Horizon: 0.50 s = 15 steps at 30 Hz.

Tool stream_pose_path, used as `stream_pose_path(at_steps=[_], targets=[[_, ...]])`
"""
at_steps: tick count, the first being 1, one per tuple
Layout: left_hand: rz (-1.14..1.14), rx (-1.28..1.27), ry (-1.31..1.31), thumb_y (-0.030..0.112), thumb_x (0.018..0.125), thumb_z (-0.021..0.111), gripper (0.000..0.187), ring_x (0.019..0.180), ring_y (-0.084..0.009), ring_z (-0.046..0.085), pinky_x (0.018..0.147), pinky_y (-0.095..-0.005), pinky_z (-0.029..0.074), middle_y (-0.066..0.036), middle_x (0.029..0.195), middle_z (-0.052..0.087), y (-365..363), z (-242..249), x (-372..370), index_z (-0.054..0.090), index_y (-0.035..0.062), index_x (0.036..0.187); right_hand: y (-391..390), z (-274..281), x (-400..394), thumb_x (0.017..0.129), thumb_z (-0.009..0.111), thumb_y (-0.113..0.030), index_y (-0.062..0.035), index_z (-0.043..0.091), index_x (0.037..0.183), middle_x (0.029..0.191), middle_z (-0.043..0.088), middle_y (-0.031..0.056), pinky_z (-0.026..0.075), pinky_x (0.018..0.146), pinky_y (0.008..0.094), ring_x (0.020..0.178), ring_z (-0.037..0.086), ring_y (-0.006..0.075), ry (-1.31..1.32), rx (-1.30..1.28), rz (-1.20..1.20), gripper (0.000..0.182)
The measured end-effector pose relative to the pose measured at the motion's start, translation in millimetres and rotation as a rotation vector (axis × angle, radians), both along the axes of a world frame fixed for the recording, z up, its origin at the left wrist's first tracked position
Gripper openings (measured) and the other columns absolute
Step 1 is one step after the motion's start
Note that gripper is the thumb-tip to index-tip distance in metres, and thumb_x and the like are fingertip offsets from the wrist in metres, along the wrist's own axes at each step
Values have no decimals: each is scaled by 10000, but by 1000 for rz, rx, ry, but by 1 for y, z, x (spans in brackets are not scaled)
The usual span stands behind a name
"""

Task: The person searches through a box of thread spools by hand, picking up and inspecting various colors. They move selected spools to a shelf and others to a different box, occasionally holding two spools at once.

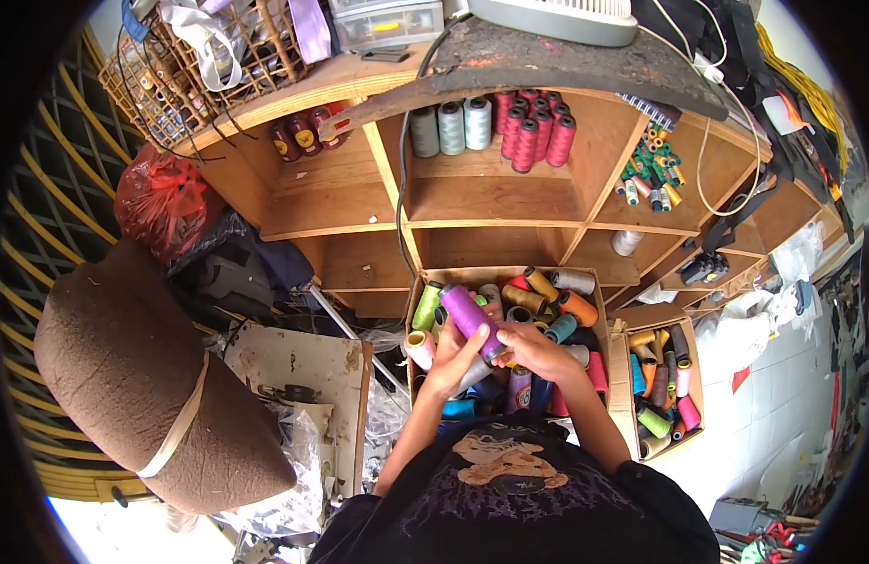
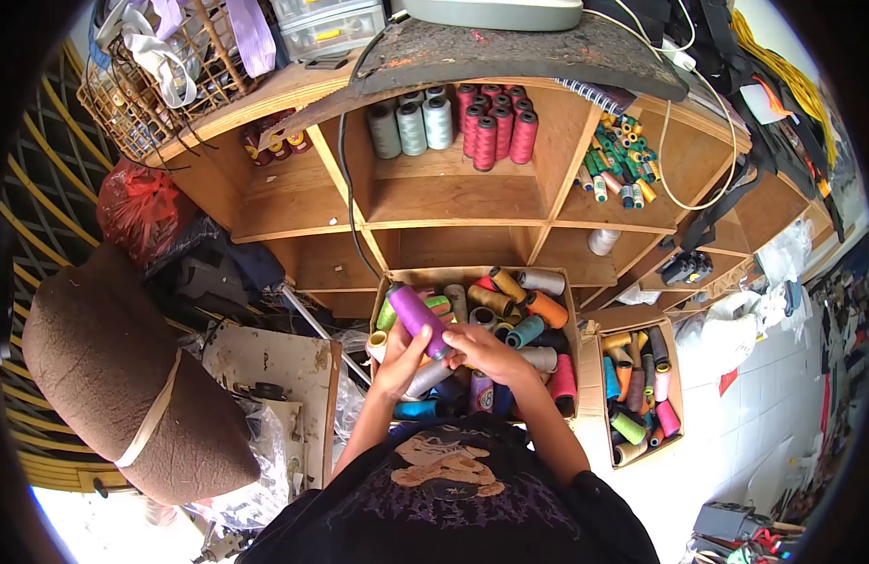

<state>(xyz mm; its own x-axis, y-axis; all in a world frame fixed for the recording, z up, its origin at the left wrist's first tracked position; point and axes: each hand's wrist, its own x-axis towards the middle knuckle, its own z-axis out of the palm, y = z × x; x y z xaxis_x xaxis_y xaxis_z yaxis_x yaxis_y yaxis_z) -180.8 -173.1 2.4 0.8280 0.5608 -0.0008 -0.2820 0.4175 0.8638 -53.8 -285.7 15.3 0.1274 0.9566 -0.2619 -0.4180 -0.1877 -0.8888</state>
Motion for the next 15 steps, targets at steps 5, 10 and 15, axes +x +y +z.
stream_pose_path(at_steps=[5,10,15], targets=[[92,-141,-26,181,971,531,316,990,-182,592,866,-313,492,-95,1049,578,-3,15,5,417,42,1231,-3,10,-13,946,570,-199,4,564,1092,956,600,31,479,724,257,816,581,103,-186,55,-154,250],[189,-112,-53,188,973,530,276,945,-165,594,824,-304,501,-79,1010,582,1,21,2,432,50,1192,-2,35,-27,822,681,-58,-25,595,1051,949,598,65,485,728,300,865,599,164,-824,265,-410,247],[254,-60,-18,187,984,508,243,926,-138,556,790,-297,483,-70,1037,566,-1,29,-2,432,61,1177,3,37,-40,762,708,-71,-46,613,970,908,596,108,474,748,380,862,586,287,-1239,416,-457,230]])
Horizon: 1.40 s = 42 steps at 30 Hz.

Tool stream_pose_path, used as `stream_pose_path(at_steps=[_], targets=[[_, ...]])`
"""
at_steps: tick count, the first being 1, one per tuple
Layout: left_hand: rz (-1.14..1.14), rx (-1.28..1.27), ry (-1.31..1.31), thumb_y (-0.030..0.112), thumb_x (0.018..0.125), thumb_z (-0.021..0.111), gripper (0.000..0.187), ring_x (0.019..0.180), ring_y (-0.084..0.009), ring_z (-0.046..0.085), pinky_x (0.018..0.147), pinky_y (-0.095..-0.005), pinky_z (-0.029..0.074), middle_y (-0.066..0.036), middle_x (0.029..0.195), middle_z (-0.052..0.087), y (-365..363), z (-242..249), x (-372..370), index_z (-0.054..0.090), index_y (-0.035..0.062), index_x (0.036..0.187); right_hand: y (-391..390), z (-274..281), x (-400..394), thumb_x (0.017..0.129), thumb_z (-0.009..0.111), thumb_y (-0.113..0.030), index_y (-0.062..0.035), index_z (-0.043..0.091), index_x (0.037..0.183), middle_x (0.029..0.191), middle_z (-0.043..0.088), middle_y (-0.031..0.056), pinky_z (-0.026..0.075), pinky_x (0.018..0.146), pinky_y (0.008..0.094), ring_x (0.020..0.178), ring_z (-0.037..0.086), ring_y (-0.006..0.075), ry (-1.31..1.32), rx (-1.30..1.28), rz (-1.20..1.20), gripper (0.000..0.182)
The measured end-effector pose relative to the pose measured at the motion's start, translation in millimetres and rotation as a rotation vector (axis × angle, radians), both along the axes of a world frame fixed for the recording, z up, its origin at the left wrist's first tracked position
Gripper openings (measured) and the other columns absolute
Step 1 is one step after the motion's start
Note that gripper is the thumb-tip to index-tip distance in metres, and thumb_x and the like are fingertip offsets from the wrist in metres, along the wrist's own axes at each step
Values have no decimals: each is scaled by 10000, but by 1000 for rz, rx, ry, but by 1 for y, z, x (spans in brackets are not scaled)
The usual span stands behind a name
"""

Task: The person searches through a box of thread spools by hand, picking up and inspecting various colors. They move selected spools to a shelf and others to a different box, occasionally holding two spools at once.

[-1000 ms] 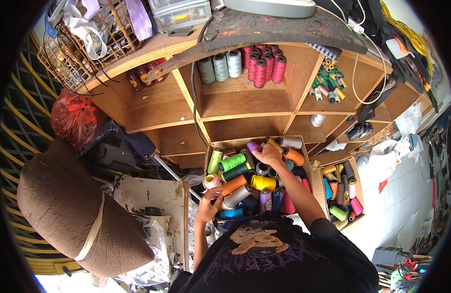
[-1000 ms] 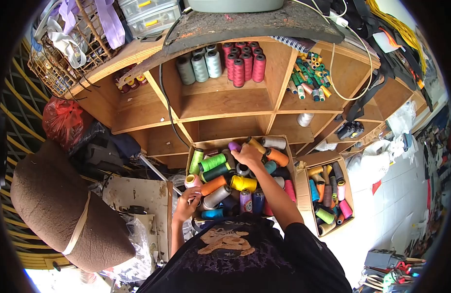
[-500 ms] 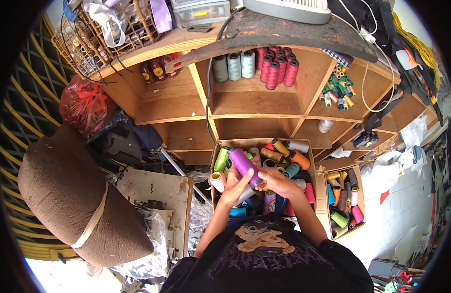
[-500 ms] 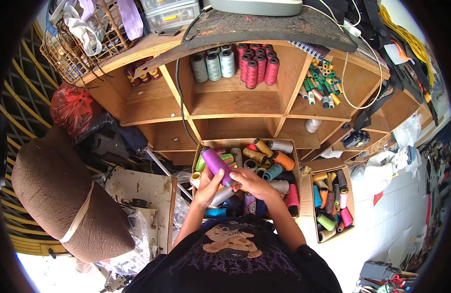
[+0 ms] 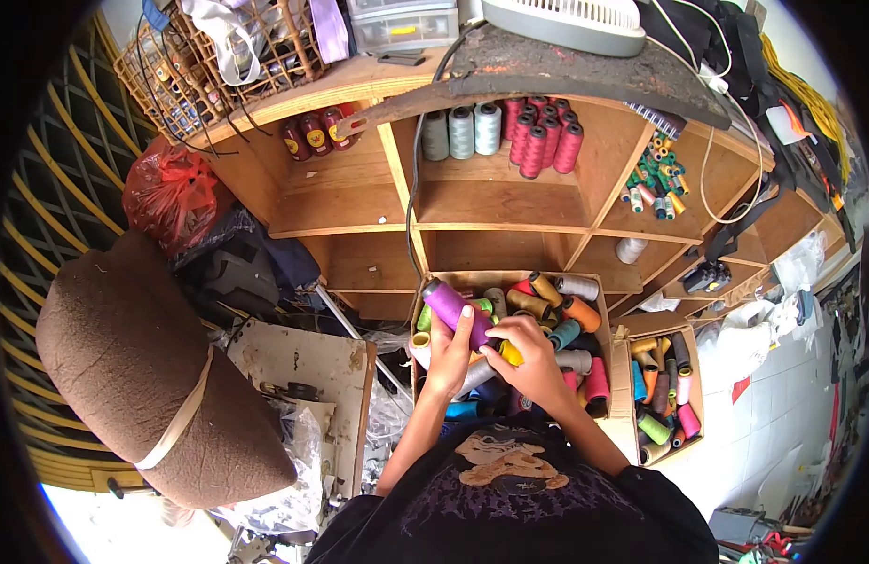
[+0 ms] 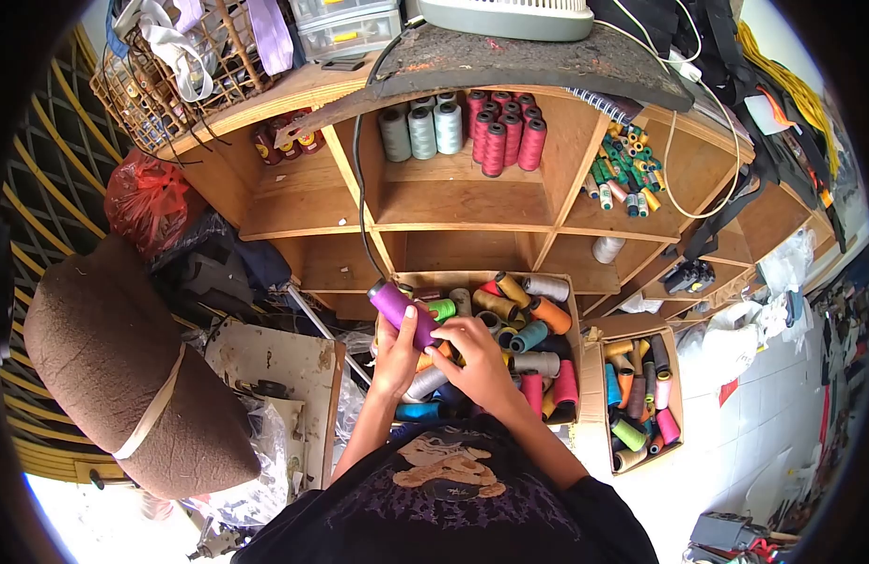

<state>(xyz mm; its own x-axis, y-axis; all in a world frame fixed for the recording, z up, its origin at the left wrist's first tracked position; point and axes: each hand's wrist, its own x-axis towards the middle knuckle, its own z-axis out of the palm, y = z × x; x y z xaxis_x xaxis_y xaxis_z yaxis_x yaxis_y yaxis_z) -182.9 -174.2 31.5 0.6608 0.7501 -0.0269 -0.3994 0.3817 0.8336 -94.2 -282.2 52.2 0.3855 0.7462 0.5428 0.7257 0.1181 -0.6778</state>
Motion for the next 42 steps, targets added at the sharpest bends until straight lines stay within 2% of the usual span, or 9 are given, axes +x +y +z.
stream_pose_path(at_steps=[5,11,16,20,27,28,31,38,42], targets=[[31,17,12,201,982,513,275,949,-149,561,809,-305,483,-71,1043,566,4,-9,-3,407,69,1200,4,-6,-2,766,693,-16,-24,601,877,878,595,121,482,698,364,799,590,301,-50,-23,11,145],[51,-75,-26,249,972,531,303,982,-184,571,867,-358,484,-80,1030,573,14,-3,-14,409,84,1195,-2,-8,14,867,628,-87,-5,525,842,784,553,133,456,602,330,668,578,230,230,-95,-113,134],[-33,-198,-45,536,971,370,508,836,-213,596,761,-363,517,-90,932,577,16,0,-17,423,82,1193,-5,-21,34,879,620,-125,15,542,815,706,560,135,445,588,335,639,573,249,242,-186,-152,173],[-132,-302,-77,612,958,279,598,722,-210,564,667,-337,483,-82,827,556,9,10,-16,433,83,1190,3,16,23,856,649,-114,16,597,874,765,598,129,464,638,330,690,594,244,199,-88,-91,142],[38,-46,119,495,1015,219,536,799,-175,598,747,-314,515,-83,896,601,2,-5,-8,455,59,1218,16,40,-4,773,715,-31,-19,647,908,842,638,94,491,701,296,761,631,201,139,7,47,152],[-68,-15,71,453,1027,236,541,921,-167,580,838,-294,481,-101,1020,592,4,-5,-16,441,12,1265,17,38,-6,765,722,-40,-22,652,912,855,649,96,493,700,305,762,630,215,140,-40,40,163],[106,320,318,416,1033,272,529,984,-163,536,872,-287,447,-121,1095,553,3,-7,-18,396,-17,1310,20,30,-7,767,722,-45,-26,658,921,850,648,92,494,688,309,748,625,213,33,18,1,168],[148,392,292,314,1036,343,459,897,-154,527,816,-276,455,-111,1031,552,3,-12,-20,342,-38,1331,19,32,-12,821,665,-41,-7,601,885,766,604,71,455,611,258,652,572,140,280,-59,-5,97],[84,174,150,335,1040,298,400,677,-139,580,643,-267,503,-79,824,593,1,9,-19,402,6,1242,17,15,-1,868,623,-60,0,559,887,732,570,45,422,572,243,626,512,87,406,-67,-46,90]])
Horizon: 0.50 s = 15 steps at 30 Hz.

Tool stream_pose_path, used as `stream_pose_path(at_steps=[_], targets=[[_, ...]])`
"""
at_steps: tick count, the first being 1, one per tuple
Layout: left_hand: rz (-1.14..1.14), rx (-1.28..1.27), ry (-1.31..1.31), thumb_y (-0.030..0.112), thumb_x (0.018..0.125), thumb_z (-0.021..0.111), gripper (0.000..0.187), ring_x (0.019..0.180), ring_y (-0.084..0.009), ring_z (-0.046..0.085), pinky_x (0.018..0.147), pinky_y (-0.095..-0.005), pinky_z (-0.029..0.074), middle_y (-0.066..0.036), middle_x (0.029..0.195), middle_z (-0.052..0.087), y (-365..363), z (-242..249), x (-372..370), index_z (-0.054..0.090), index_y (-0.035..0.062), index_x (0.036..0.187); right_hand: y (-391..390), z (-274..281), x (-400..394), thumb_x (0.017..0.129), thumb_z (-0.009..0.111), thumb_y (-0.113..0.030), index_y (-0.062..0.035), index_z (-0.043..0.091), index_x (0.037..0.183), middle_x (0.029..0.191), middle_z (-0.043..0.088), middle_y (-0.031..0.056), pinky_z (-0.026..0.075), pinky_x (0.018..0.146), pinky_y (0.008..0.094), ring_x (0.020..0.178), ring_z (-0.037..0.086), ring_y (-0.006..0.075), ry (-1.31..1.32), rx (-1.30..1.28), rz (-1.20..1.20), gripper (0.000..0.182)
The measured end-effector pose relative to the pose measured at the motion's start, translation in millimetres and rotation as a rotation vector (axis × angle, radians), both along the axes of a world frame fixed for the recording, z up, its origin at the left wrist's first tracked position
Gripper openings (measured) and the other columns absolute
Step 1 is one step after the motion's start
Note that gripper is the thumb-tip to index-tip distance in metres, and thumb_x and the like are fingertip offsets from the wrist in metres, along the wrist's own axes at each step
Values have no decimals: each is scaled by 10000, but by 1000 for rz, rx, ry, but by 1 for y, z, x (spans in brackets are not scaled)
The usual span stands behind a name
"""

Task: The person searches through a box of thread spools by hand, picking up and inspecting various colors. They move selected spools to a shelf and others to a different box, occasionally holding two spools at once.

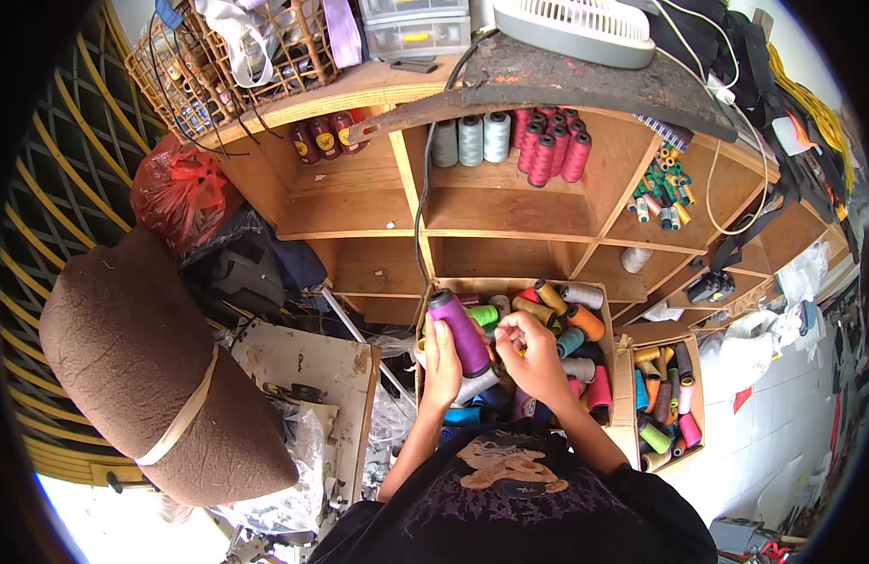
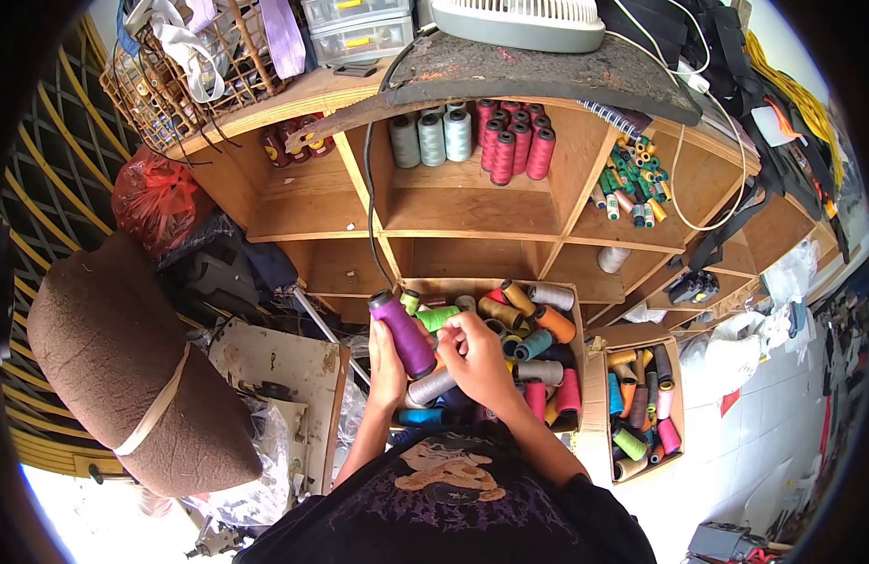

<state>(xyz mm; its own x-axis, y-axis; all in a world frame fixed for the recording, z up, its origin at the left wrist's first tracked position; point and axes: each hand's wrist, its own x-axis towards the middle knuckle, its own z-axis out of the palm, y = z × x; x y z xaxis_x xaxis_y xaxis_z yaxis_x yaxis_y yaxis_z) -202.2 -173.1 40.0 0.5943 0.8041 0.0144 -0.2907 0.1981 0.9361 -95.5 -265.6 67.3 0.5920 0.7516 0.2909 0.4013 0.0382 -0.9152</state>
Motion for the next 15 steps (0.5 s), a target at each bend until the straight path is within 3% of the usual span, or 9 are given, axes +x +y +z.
stream_pose_path(at_steps=[3,6,11,15], targets=[[-16,26,-22,484,1013,251,481,729,-138,604,661,-264,508,-73,857,594,1,8,0,461,62,1112,-5,-1,8,888,612,-84,-2,554,855,719,551,20,410,578,225,636,492,64,41,-75,10,105],[-43,10,-64,365,1039,282,422,700,-141,583,669,-268,500,-75,822,595,3,3,-2,426,9,1214,-8,8,10,863,646,-85,-10,573,837,735,576,22,415,586,228,654,516,71,-30,-91,62,108],[68,147,119,348,1038,306,427,852,-168,542,783,-285,454,-101,962,574,5,-25,-1,423,-18,1226,-1,23,-4,791,716,-70,-34,643,874,792,632,44,424,582,243,689,575,111,-114,68,102,116],[68,256,150,297,1029,349,389,913,-226,535,824,-352,441,-144,1063,552,-2,-5,-4,403,-20,1249,1,18,-7,777,723,-59,-39,659,909,813,639,58,426,569,249,676,580,127,-151,84,78,148]])
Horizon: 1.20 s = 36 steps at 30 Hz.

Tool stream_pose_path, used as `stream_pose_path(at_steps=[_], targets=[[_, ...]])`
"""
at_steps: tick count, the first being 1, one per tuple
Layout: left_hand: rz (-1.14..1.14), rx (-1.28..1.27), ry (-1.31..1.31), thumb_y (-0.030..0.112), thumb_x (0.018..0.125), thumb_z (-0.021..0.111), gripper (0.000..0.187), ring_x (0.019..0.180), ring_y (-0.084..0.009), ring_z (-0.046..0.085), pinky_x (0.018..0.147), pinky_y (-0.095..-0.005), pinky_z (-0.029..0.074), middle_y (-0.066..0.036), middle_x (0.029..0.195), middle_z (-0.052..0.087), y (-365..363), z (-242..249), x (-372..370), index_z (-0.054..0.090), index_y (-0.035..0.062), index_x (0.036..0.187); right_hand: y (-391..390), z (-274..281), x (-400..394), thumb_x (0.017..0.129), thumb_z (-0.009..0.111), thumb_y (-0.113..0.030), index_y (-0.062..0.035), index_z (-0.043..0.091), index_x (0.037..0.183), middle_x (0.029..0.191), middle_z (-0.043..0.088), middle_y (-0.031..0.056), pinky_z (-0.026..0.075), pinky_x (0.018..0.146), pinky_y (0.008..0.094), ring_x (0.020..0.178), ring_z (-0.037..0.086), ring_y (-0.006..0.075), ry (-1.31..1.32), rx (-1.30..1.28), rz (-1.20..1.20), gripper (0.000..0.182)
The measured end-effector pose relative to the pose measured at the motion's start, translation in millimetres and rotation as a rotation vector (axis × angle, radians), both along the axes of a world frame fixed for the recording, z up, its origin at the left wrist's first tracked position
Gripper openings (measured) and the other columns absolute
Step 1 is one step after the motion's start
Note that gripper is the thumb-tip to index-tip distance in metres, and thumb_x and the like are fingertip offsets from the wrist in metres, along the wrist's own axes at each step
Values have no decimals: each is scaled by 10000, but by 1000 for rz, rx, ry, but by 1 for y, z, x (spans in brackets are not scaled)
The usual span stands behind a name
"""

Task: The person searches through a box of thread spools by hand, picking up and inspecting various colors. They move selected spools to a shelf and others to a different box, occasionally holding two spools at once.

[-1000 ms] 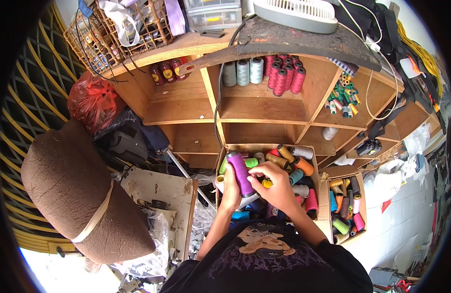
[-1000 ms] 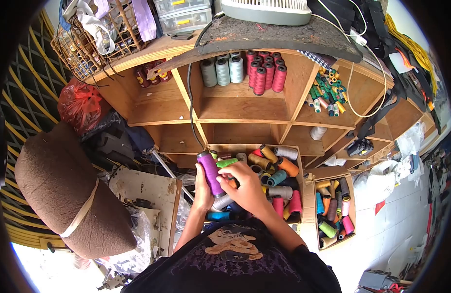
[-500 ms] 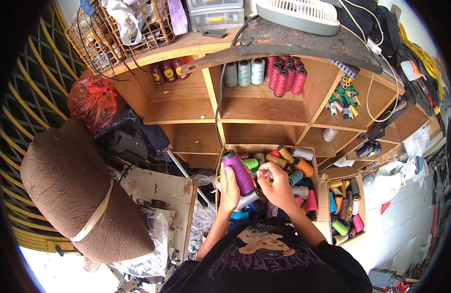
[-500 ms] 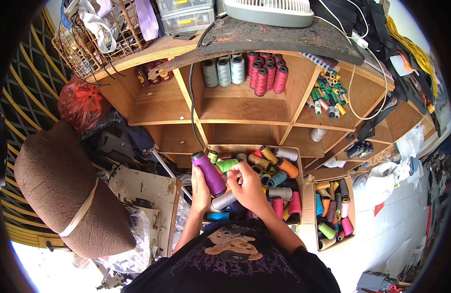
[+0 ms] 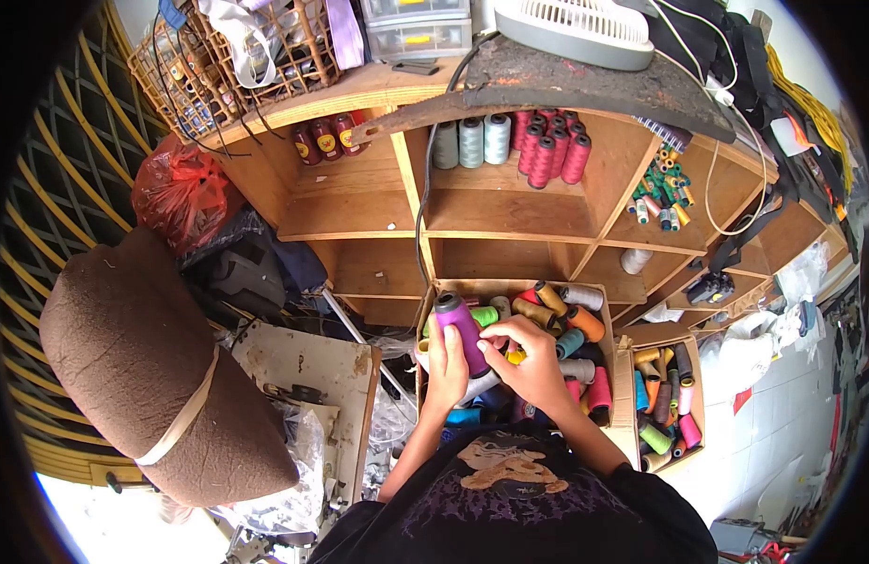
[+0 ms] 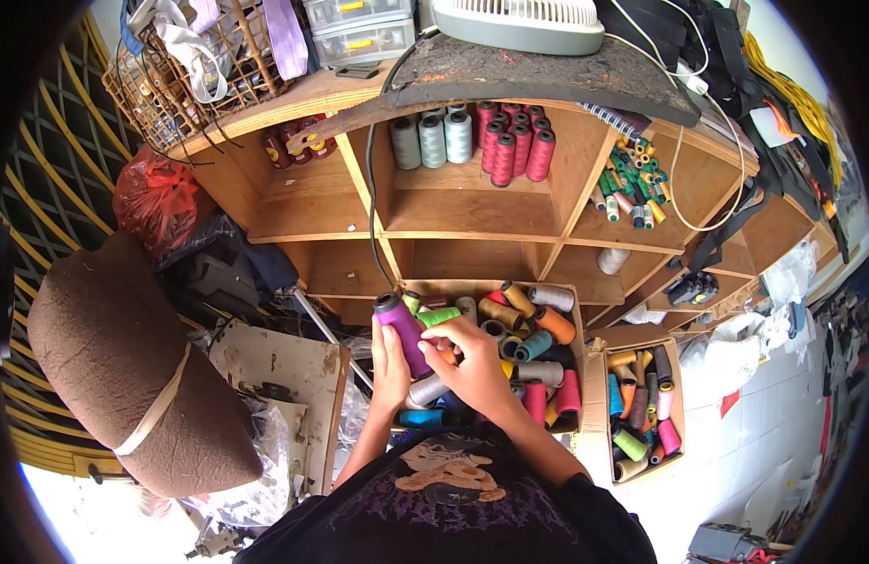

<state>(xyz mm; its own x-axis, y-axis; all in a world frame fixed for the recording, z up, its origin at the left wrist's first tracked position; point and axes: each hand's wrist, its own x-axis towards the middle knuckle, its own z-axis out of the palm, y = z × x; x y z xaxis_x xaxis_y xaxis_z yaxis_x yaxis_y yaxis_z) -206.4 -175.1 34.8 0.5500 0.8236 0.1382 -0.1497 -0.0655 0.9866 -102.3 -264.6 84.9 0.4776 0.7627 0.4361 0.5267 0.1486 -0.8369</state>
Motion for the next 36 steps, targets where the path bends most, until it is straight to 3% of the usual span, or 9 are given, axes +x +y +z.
stream_pose_path(at_steps=[6,9,18,25,29,30,31,33,36], targets=[[21,317,91,271,1024,346,303,785,-141,538,703,-294,458,-82,927,563,0,9,-1,397,30,1200,-2,1,-2,813,656,-14,-13,612,865,779,613,52,432,572,245,641,549,109,57,-84,6,69],[-14,221,91,210,998,386,317,886,-279,578,794,-392,452,-169,990,583,1,-1,-1,383,9,1244,-2,-13,0,846,593,10,2,544,867,773,576,34,439,590,235,648,536,89,218,-106,54,53],[-97,59,-99,311,1029,337,321,689,-165,595,634,-282,502,-105,868,583,2,14,0,374,26,1173,-11,-31,19,882,530,-55,8,504,864,677,546,47,429,585,270,620,536,110,418,-123,56,70],[-182,-534,-312,528,992,300,515,680,-187,581,619,-302,497,-81,812,565,12,5,1,446,57,1140,-13,-26,29,851,582,-43,-8,477,744,610,414,9,360,541,265,571,377,80,225,-210,31,153],[-225,-513,-427,443,945,519,449,670,-163,589,576,-283,499,-68,817,559,22,12,-11,419,65,1166,-6,-20,29,788,601,32,-3,557,830,730,514,37,425,602,257,670,500,105,176,-151,132,71],[-197,-514,-422,279,910,612,379,670,-158,588,564,-270,496,-65,846,559,25,14,-14,412,75,1160,-3,-18,28,787,594,37,-1,579,866,770,545,45,444,621,257,701,533,114,192,-134,165,89],[-178,-465,-383,208,886,629,374,669,-156,586,554,-267,494,-63,858,558,29,15,-17,414,77,1162,0,-20,30,788,585,47,-10,609,1030,965,619,61,481,692,258,839,602,129,191,-149,211,250],[-148,-445,-343,63,823,640,413,727,-146,586,598,-276,503,-58,877,556,40,19,-24,415,75,1170,10,-21,32,798,578,46,-18,600,1091,1037,630,67,482,710,255,869,613,126,218,-136,237,300],[-76,-317,-302,54,805,638,439,801,-140,580,684,-287,504,-47,874,559,64,15,-26,413,72,1182,24,-27,43,822,590,25,-25,599,1119,1094,645,60,479,734,245,897,621,104,238,-177,255,301]])
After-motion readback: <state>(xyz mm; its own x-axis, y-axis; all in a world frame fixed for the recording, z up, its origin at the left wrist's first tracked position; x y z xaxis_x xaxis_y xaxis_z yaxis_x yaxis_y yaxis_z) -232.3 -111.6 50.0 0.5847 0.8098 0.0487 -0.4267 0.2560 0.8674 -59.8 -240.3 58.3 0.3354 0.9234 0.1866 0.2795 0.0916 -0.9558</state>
